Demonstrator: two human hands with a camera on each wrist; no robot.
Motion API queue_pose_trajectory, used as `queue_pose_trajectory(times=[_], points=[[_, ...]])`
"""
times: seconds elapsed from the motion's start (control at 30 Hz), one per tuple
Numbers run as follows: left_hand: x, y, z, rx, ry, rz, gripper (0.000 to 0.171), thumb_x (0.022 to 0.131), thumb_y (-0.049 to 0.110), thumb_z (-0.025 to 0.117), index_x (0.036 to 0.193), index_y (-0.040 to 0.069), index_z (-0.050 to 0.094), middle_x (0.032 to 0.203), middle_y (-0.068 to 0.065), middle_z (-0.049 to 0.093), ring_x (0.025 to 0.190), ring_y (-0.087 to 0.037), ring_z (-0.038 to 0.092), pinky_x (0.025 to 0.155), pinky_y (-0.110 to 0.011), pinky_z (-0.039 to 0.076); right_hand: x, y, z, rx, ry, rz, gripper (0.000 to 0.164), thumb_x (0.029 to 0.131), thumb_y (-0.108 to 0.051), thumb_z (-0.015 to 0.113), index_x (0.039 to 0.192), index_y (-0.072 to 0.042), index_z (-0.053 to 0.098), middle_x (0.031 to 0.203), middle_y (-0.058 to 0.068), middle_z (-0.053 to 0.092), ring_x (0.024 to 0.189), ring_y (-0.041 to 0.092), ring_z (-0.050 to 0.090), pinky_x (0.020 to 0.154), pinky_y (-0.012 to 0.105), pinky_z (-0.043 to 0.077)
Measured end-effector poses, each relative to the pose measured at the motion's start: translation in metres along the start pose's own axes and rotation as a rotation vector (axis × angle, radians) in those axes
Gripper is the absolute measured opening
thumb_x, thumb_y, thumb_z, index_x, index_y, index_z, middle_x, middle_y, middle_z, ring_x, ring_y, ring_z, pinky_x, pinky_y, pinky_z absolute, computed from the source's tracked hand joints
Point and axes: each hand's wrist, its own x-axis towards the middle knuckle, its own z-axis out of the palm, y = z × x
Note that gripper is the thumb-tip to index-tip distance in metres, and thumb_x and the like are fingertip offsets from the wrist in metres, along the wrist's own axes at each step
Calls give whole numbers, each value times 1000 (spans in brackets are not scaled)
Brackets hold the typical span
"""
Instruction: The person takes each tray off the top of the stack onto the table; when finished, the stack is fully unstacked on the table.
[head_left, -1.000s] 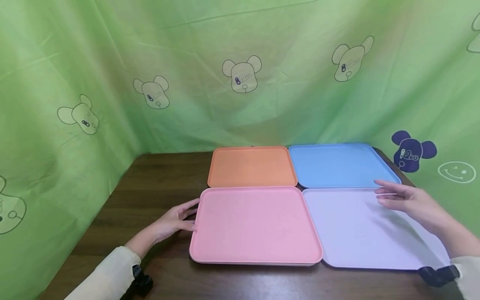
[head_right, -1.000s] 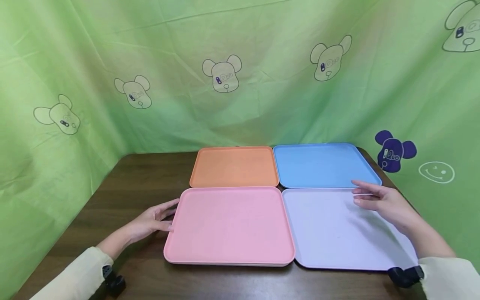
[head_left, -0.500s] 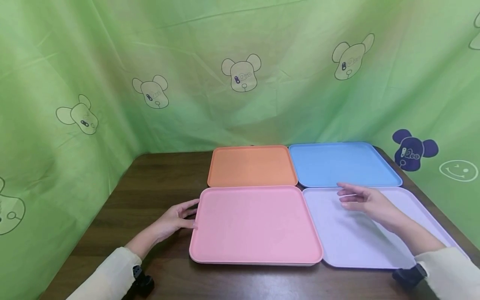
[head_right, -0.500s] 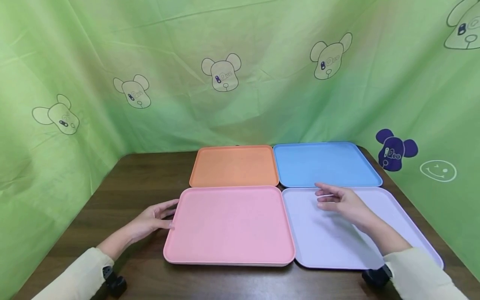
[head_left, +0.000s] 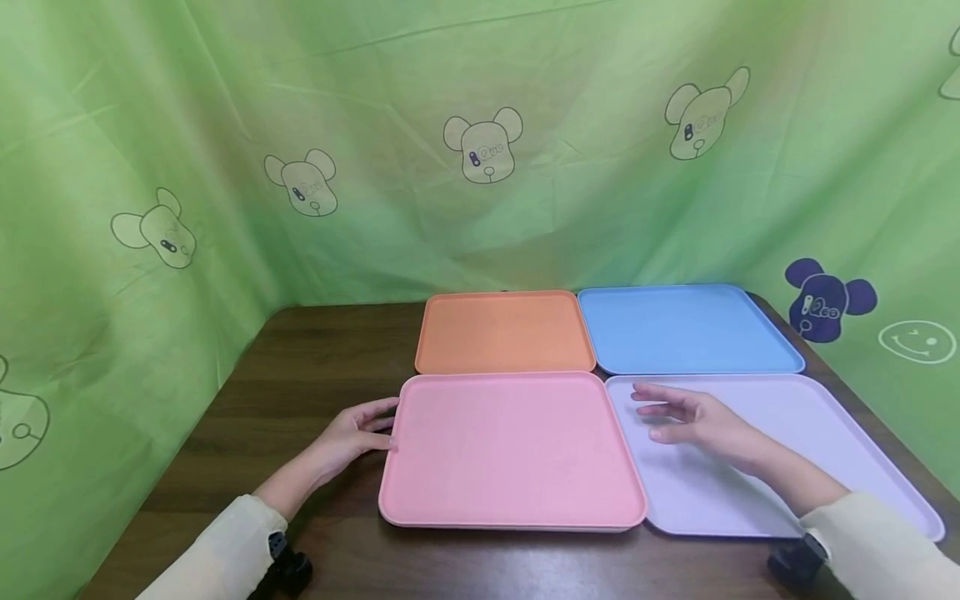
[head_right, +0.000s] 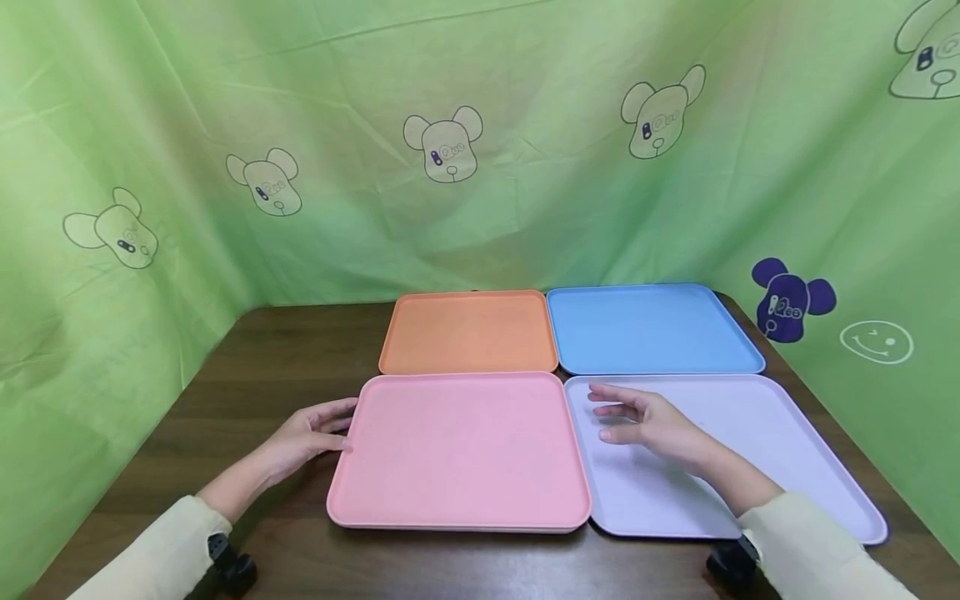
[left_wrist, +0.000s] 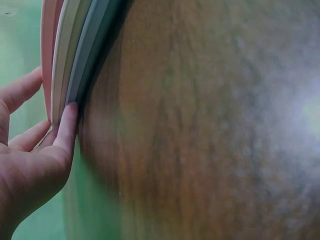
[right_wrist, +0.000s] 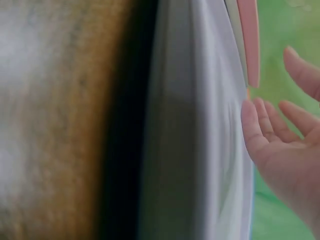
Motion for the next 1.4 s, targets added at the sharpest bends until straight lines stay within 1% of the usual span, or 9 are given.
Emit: queue_pose_trajectory(times=[0.03,0.1,0.23,0.33,0.43,0.63,0.87,1.13,1.4], points=[[0,0,0,0,2,-1,74,82,1,74,145,-7,36,146,-26,40,134,-39,39,93,-34,49,0,1,0,15,-21,-8,66,87,3,66,141,18,31,136,-7,55,114,3,56,88,22,48],[0,0,0,1,7,-3,74,82,1,74,145,-7,37,146,-26,40,133,-39,39,93,-34,49,1,2,1,24,-59,-21,66,87,3,66,141,18,30,140,-2,53,117,2,54,90,21,46],[0,1,1,1,16,-4,74,81,2,74,145,-7,37,147,-25,39,133,-39,39,93,-34,48,3,3,4,35,-108,-25,69,87,3,65,141,20,26,143,33,37,119,2,52,91,23,46],[0,1,2,-1,20,-4,74,81,1,74,145,-7,37,148,-25,37,134,-39,38,93,-33,48,5,2,6,50,-125,-10,70,88,4,65,141,21,23,141,45,24,119,3,52,92,24,47],[-1,1,2,-3,26,-5,75,81,1,74,145,-7,37,149,-24,36,134,-38,39,93,-32,48,7,0,8,62,-137,9,73,87,3,66,143,20,21,143,44,20,120,2,50,94,22,44],[-1,1,3,-4,43,6,75,79,0,75,144,-8,37,149,-24,37,133,-38,40,92,-31,48,14,-3,12,61,-146,32,79,86,0,69,145,17,20,146,41,21,126,14,47,96,21,42],[-3,1,7,17,61,5,78,77,2,77,144,-7,38,147,-25,39,132,-39,41,92,-33,48,20,0,17,92,-156,45,85,82,1,72,146,17,18,148,40,18,125,3,44,99,20,38],[-5,1,12,28,78,15,79,75,1,77,144,-8,38,140,-27,46,131,-38,42,91,-31,48,21,-1,17,63,-146,85,87,82,0,74,146,17,18,148,39,21,133,48,30,98,20,39],[-6,0,16,33,119,21,76,75,0,75,143,-7,41,144,-23,44,132,-38,41,94,-33,46,23,0,20,51,-143,85,87,82,-2,74,147,15,18,149,37,22,135,45,27,99,17,37]])
